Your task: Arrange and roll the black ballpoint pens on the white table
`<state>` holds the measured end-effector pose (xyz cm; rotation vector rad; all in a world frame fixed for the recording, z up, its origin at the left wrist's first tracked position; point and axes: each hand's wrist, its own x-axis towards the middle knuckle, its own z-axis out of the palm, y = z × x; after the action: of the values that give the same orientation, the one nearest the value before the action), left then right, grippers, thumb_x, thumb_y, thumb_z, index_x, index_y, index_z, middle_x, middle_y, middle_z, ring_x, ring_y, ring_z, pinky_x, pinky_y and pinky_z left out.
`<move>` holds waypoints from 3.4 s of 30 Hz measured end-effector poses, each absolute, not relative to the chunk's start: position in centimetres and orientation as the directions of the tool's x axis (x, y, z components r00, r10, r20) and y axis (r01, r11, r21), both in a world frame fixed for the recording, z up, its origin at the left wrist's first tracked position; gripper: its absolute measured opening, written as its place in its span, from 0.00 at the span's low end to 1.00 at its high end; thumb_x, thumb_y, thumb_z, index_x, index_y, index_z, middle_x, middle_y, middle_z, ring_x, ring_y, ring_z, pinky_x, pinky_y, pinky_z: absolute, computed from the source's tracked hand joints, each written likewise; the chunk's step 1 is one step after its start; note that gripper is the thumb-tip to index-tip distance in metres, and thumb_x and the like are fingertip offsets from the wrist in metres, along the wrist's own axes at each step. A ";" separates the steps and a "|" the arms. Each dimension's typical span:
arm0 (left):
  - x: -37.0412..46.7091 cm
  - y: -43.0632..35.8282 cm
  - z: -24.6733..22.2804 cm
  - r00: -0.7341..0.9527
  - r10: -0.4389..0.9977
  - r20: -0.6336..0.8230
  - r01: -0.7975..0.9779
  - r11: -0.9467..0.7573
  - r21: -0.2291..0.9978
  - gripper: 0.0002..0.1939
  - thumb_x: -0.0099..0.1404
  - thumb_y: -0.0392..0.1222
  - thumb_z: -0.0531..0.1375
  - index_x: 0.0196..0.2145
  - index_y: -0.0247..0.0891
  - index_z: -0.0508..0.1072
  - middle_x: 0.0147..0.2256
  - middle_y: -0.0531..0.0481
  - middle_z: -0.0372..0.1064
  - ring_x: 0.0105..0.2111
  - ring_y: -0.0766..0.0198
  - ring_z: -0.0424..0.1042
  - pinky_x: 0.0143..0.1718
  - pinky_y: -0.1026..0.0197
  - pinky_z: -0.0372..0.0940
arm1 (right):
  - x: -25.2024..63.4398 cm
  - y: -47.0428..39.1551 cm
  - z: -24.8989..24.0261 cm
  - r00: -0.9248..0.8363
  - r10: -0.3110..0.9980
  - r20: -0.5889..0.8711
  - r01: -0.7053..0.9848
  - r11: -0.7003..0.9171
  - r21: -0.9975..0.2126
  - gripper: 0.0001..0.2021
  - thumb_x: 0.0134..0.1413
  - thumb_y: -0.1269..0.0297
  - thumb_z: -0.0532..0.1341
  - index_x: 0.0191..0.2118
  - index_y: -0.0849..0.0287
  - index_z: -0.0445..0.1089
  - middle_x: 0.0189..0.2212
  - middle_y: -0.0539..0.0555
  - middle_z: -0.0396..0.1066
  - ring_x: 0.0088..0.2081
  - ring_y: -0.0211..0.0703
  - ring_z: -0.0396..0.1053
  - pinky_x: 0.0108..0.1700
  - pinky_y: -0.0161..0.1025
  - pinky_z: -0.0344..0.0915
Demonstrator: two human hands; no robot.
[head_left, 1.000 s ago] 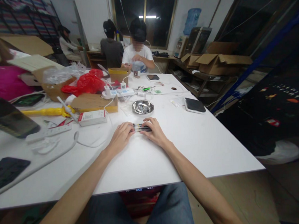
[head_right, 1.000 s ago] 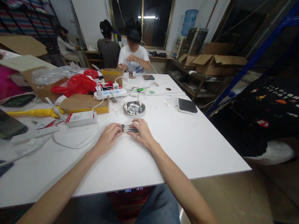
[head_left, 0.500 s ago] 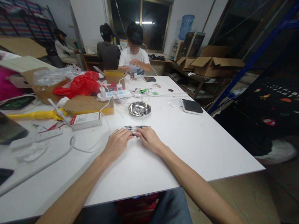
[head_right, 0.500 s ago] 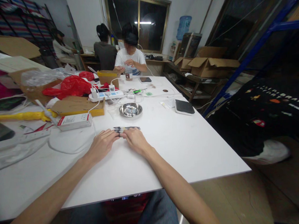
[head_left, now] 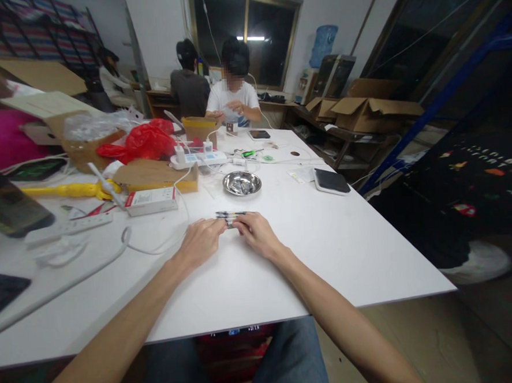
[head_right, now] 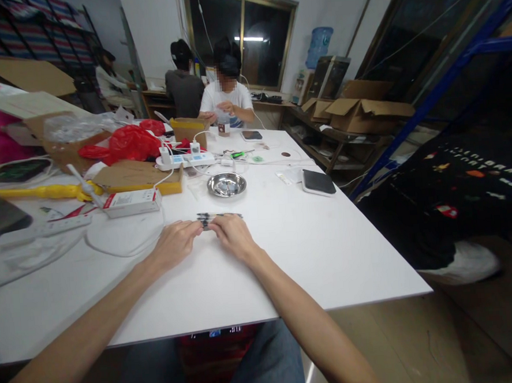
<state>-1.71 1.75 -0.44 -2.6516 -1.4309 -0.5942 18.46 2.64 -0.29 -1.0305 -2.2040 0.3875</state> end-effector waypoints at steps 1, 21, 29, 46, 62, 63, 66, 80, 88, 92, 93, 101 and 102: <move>-1.7 1.8 -0.5 0.488 0.794 0.363 0.820 -0.560 0.122 0.11 0.69 0.32 0.49 0.34 0.39 0.70 0.32 0.49 0.75 0.34 0.58 0.74 0.37 0.58 0.61 | 18.5 2.6 -0.3 -0.465 0.750 0.471 0.540 0.662 -0.520 0.06 0.67 0.66 0.58 0.38 0.58 0.72 0.33 0.53 0.74 0.37 0.45 0.68 0.43 0.40 0.59; -1.1 1.9 -0.8 0.448 0.817 0.364 0.773 -0.558 0.301 0.13 0.72 0.38 0.46 0.34 0.41 0.69 0.31 0.50 0.75 0.33 0.59 0.75 0.33 0.61 0.60 | 18.5 2.4 -0.2 -0.460 0.724 0.514 0.485 0.690 -0.537 0.06 0.65 0.69 0.58 0.39 0.56 0.73 0.35 0.54 0.73 0.41 0.47 0.65 0.46 0.43 0.61; -1.4 1.9 -0.9 0.462 0.807 0.369 0.744 -0.579 0.335 0.16 0.74 0.43 0.44 0.35 0.40 0.69 0.33 0.50 0.76 0.34 0.60 0.75 0.34 0.61 0.60 | 18.7 2.4 0.2 -0.510 0.737 0.444 0.548 0.676 -0.492 0.11 0.70 0.62 0.54 0.42 0.57 0.73 0.36 0.54 0.75 0.40 0.45 0.66 0.46 0.42 0.58; -2.3 2.1 -1.0 0.431 0.842 0.324 0.782 -0.527 0.331 0.15 0.74 0.42 0.44 0.37 0.42 0.69 0.33 0.51 0.77 0.34 0.60 0.76 0.33 0.63 0.60 | 18.9 2.6 -0.3 -0.423 0.754 0.502 0.546 0.654 -0.523 0.06 0.64 0.73 0.57 0.40 0.58 0.71 0.37 0.54 0.72 0.41 0.46 0.66 0.45 0.41 0.58; -3.4 2.8 -0.5 0.475 0.794 0.379 0.691 -0.603 0.398 0.17 0.75 0.47 0.46 0.37 0.41 0.71 0.35 0.49 0.74 0.36 0.61 0.73 0.37 0.62 0.63 | 20.7 4.0 -0.5 -0.366 0.807 0.464 0.583 0.587 -0.562 0.07 0.66 0.63 0.59 0.40 0.56 0.75 0.37 0.54 0.69 0.42 0.47 0.61 0.47 0.44 0.57; -3.5 2.9 -0.5 0.473 0.797 0.374 0.692 -0.600 0.402 0.16 0.75 0.46 0.46 0.36 0.40 0.71 0.34 0.49 0.73 0.36 0.61 0.72 0.37 0.61 0.62 | 20.8 4.0 -0.4 -0.371 0.809 0.457 0.578 0.586 -0.568 0.07 0.66 0.63 0.59 0.40 0.56 0.74 0.37 0.54 0.69 0.42 0.48 0.61 0.47 0.44 0.57; -3.8 3.1 -0.7 0.472 0.811 0.345 0.699 -0.583 0.414 0.15 0.75 0.45 0.46 0.35 0.40 0.69 0.34 0.49 0.72 0.35 0.61 0.72 0.37 0.61 0.62 | 20.7 3.7 -0.3 -0.408 0.809 0.424 0.583 0.588 -0.561 0.07 0.68 0.64 0.56 0.41 0.55 0.72 0.39 0.53 0.69 0.43 0.48 0.60 0.48 0.44 0.57; -3.8 2.8 -1.2 0.414 0.883 0.221 0.721 -0.466 0.512 0.15 0.74 0.46 0.46 0.35 0.41 0.70 0.34 0.49 0.73 0.37 0.60 0.72 0.39 0.61 0.62 | 20.6 4.0 -0.5 -0.382 0.864 0.327 0.647 0.503 -0.572 0.06 0.59 0.73 0.55 0.32 0.56 0.64 0.27 0.48 0.64 0.35 0.44 0.59 0.39 0.40 0.53; -3.4 2.5 -0.5 0.297 0.937 0.183 0.756 -0.348 0.555 0.15 0.74 0.47 0.47 0.35 0.41 0.69 0.34 0.51 0.73 0.35 0.61 0.71 0.37 0.62 0.58 | 21.0 3.6 1.6 -0.311 0.849 0.427 0.329 0.518 -0.790 0.05 0.60 0.70 0.54 0.32 0.57 0.63 0.35 0.52 0.64 0.39 0.44 0.62 0.42 0.39 0.58; -2.6 2.0 0.1 0.253 0.945 0.208 0.710 -0.327 0.623 0.16 0.73 0.48 0.47 0.33 0.39 0.68 0.28 0.53 0.69 0.29 0.64 0.67 0.34 0.63 0.56 | 18.9 2.2 2.0 -0.374 0.837 0.399 0.168 0.484 -0.859 0.06 0.62 0.66 0.54 0.34 0.57 0.65 0.45 0.55 0.65 0.45 0.44 0.65 0.42 0.38 0.60; -2.3 1.9 0.2 0.247 0.946 0.209 0.693 -0.323 0.644 0.16 0.73 0.48 0.47 0.32 0.39 0.68 0.27 0.53 0.68 0.28 0.65 0.65 0.33 0.64 0.56 | 18.4 1.9 2.0 -0.383 0.839 0.388 0.165 0.475 -0.864 0.06 0.63 0.66 0.55 0.34 0.57 0.66 0.47 0.56 0.65 0.46 0.44 0.65 0.42 0.38 0.60; 0.1 0.6 0.2 0.382 0.918 0.108 0.466 -0.292 0.835 0.15 0.72 0.49 0.50 0.34 0.37 0.69 0.30 0.53 0.69 0.30 0.66 0.66 0.34 0.65 0.58 | 17.0 1.3 0.7 -0.277 0.866 0.416 0.290 0.488 -0.823 0.04 0.61 0.67 0.54 0.34 0.57 0.64 0.34 0.51 0.65 0.38 0.42 0.63 0.43 0.38 0.59; 0.3 0.5 0.1 0.391 0.916 0.093 0.446 -0.277 0.851 0.16 0.72 0.49 0.50 0.34 0.36 0.69 0.31 0.53 0.69 0.31 0.66 0.66 0.34 0.65 0.58 | 17.0 1.4 0.6 -0.259 0.873 0.413 0.304 0.479 -0.824 0.05 0.61 0.67 0.54 0.33 0.57 0.64 0.33 0.51 0.65 0.37 0.42 0.63 0.43 0.38 0.59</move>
<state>0.31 0.49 0.14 -3.1531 -1.9647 -1.2956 17.04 1.38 0.62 -0.9954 -1.7985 0.7704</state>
